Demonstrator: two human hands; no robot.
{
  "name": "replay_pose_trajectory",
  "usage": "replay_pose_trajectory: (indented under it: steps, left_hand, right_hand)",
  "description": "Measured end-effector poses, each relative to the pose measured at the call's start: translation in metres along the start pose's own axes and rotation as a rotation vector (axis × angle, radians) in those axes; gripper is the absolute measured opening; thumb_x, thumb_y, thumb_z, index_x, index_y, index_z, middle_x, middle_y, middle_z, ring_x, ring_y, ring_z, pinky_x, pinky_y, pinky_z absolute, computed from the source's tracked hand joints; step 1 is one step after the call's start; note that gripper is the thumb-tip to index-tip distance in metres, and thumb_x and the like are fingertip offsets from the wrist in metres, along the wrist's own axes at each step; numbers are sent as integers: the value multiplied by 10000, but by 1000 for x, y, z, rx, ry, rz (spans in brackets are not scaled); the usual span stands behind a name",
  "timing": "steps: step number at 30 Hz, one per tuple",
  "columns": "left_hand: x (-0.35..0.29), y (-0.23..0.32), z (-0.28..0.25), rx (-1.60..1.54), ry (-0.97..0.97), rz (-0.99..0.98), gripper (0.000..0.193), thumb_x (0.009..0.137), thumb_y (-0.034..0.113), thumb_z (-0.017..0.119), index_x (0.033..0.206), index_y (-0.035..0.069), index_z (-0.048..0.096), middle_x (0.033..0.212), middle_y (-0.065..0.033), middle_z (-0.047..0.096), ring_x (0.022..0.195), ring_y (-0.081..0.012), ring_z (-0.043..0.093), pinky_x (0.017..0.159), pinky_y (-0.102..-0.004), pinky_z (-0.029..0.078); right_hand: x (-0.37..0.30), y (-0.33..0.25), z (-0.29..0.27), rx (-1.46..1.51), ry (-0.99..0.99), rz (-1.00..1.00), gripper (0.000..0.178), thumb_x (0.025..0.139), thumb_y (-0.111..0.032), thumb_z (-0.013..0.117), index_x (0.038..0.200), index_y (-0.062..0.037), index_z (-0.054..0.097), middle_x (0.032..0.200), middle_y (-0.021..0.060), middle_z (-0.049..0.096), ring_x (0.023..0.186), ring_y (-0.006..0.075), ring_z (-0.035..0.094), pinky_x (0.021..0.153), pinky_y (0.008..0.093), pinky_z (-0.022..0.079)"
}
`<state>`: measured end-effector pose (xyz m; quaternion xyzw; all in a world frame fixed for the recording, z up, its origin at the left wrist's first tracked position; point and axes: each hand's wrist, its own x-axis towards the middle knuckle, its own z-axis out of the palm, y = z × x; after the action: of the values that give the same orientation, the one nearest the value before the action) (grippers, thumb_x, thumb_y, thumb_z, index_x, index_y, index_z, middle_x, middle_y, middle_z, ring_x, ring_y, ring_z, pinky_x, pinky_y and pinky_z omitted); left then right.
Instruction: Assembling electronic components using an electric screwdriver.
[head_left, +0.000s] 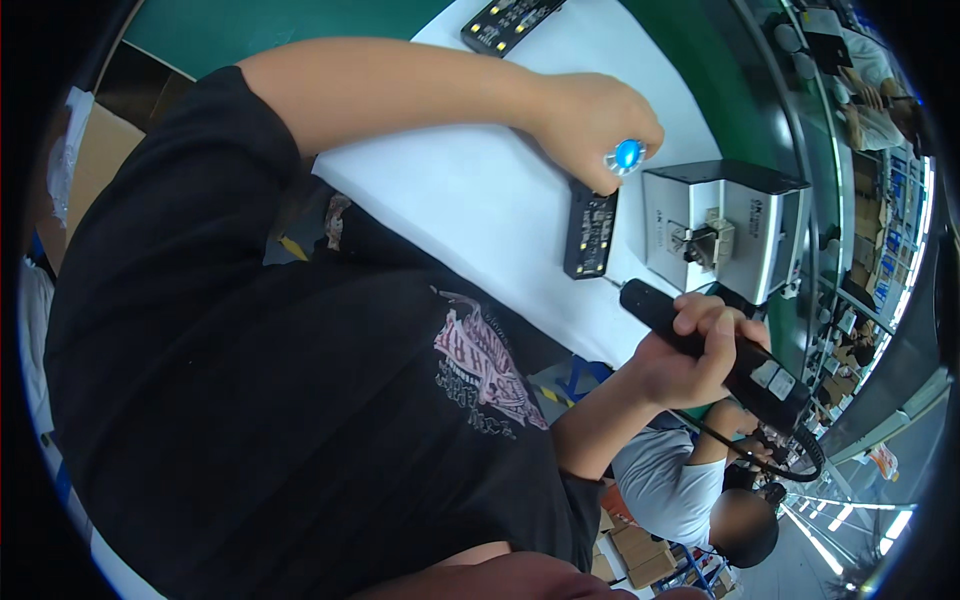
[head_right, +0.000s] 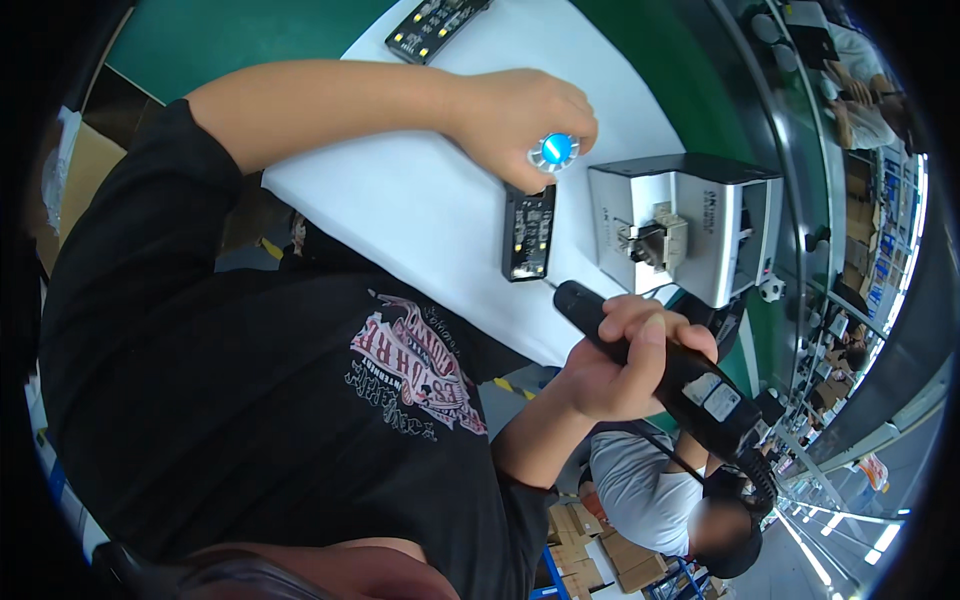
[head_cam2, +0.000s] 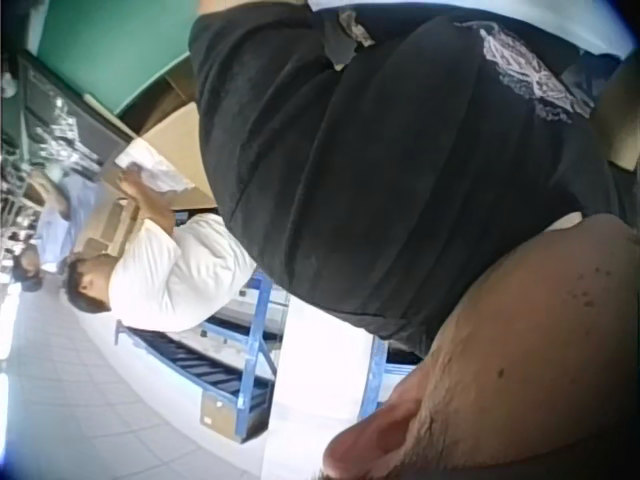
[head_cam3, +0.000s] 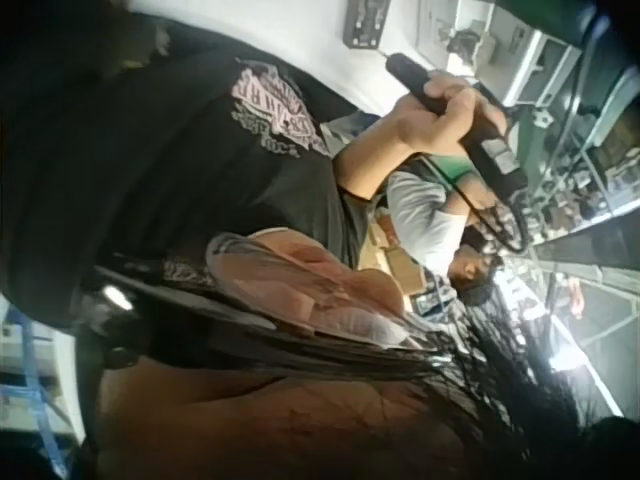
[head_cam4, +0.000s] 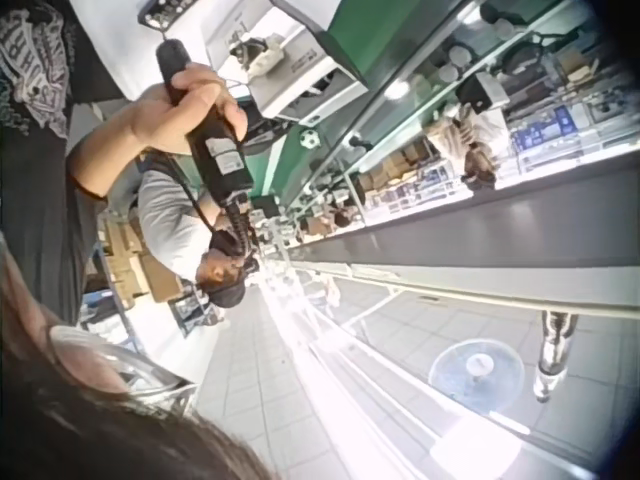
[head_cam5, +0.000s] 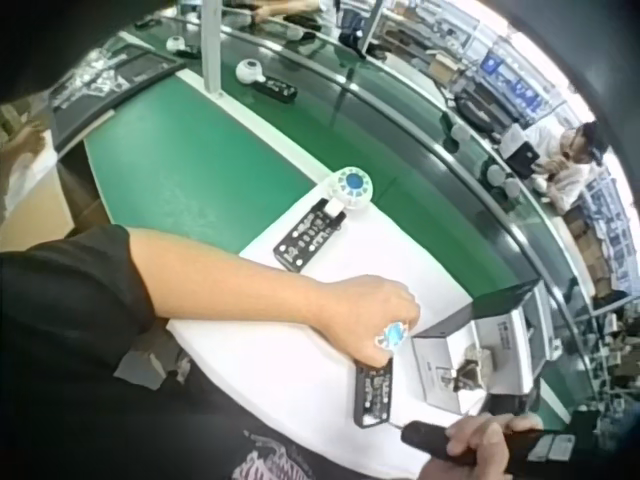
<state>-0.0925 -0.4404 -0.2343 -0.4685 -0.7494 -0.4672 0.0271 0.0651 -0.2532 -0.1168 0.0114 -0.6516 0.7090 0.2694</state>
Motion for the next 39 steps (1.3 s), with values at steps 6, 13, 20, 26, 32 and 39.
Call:
replay_pose_trajectory:
  steps: [6, 13, 20, 26, 32, 39]
  left_hand:
    - [2, 9, -7, 17, -14, -91, 344, 700, 268, 769, 952, 60, 664, 939, -114, 688, 942, -329, 665, 781, -446, 531]
    - [0, 6, -11, 26, 18, -96, 356, 692, 261, 773, 965, 58, 668, 947, -110, 690, 944, -322, 668, 774, -447, 532]
    - [6, 4, -7, 31, -4, -110, 386, 692, 291, 755, 989, 58, 678, 956, -101, 696, 945, -311, 671, 777, -439, 534]
    - [3, 2, -8, 48, -4, -103, 405, 696, 321, 742, 1003, 63, 684, 968, -96, 701, 947, -307, 674, 783, -434, 535]
    - [2, 3, -10, 60, -27, -115, 417, 698, 326, 741, 1015, 60, 688, 983, -96, 703, 958, -305, 678, 791, -431, 539]
    - [11, 6, -13, 107, -78, -131, 440, 702, 334, 745, 1036, 52, 694, 994, -120, 705, 968, -323, 682, 800, -443, 541]
  right_hand:
    - [38, -16, 23, -117, 166, -381, 111, 900, -16, 604, 984, -58, 545, 659, 54, 528, 558, 169, 518, 608, 327, 489]
    - [52, -6, 20, -260, 313, -292, 118, 911, -32, 627, 999, -56, 553, 657, 52, 531, 559, 171, 522, 615, 333, 498]
    - [-8, -18, 12, 43, 66, -66, 106, 908, -21, 606, 997, -59, 563, 636, 25, 474, 550, 166, 527, 639, 372, 515]
    - [-22, -6, 12, -1, 92, -92, 111, 908, -17, 589, 1009, -59, 565, 629, 18, 451, 537, 162, 515, 640, 370, 513]
    - [-23, -3, 15, 3, 83, -103, 89, 913, -16, 580, 988, -60, 558, 639, 24, 470, 533, 160, 508, 641, 364, 513]
    - [-20, 7, 12, -6, -26, -99, 127, 920, -22, 568, 1035, -68, 538, 640, 27, 484, 562, 152, 504, 632, 350, 496]
